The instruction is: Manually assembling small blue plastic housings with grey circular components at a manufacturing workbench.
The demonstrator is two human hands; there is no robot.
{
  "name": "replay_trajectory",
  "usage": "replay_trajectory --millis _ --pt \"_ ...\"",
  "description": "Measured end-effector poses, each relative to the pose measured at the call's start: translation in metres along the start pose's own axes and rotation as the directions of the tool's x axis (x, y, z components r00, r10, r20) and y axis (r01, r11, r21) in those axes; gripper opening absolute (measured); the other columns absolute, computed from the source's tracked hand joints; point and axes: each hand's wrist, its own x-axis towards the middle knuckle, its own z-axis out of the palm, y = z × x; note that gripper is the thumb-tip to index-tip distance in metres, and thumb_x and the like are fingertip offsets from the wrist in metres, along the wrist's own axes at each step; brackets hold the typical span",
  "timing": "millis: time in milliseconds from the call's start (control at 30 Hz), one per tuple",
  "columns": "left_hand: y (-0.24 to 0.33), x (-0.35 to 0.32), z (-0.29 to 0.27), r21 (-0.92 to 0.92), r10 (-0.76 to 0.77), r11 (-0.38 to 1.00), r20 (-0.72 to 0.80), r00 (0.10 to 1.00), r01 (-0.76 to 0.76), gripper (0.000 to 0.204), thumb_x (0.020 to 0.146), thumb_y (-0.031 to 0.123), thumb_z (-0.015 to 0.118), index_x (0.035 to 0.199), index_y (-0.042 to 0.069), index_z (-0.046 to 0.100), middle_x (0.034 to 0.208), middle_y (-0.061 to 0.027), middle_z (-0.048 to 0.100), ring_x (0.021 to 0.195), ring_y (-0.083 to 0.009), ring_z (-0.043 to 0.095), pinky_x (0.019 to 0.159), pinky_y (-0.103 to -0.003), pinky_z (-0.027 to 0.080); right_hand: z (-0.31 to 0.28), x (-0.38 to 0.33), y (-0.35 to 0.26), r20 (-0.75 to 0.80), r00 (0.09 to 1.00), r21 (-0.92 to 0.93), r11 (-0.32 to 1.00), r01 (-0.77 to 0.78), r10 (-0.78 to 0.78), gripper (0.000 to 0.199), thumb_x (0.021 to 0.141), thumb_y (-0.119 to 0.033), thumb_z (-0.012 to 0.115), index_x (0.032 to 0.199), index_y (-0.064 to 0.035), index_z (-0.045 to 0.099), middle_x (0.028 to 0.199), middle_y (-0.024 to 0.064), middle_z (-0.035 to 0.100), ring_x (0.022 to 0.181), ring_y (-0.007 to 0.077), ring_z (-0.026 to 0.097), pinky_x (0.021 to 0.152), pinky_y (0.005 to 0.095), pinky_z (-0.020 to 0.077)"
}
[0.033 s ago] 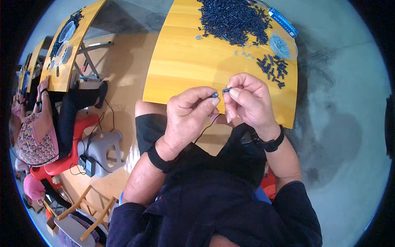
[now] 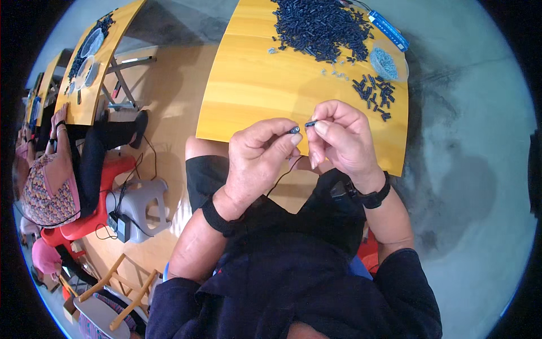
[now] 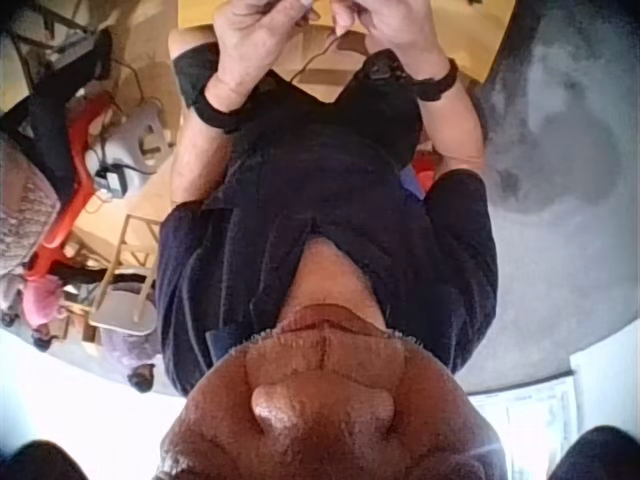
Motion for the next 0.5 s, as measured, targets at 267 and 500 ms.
replay_trajectory --millis 267,500 --pt "-0.0021 -0.0016 -0.0003 0.055 0.035 0.998 0.011 0.999 -0.036 0.010 0.084 -0.004 0.065 0.094 -0.003 0.066 0.074 -0.0049 0.064 0.065 -0.0069 0.060 0.055 -0.020 0.048 0.0076 -0.0016 -0.0038 -0.017 0.999 -0.011 0.999 -0.036 0.036 0.007 0.092 -0.004 0.051 0.093 0.0018 0.054 0.076 0.0080 0.063 0.051 0.0112 0.059 0.047 0.0230 0.0492" --pt "-0.0022 -0.0004 -0.0001 0.069 -0.003 0.998 -0.003 1.000 0.003 0.011 0.084 -0.003 0.065 0.095 -0.003 0.066 0.074 -0.0035 0.064 0.064 -0.0059 0.058 0.054 -0.020 0.047 0.0018 0.0001 -0.0047 0.031 0.998 -0.059 0.997 -0.055 0.057 0.008 0.092 -0.002 0.048 0.097 0.0030 0.051 0.079 0.0112 0.062 0.054 0.0167 0.060 0.052 0.0314 0.0550"
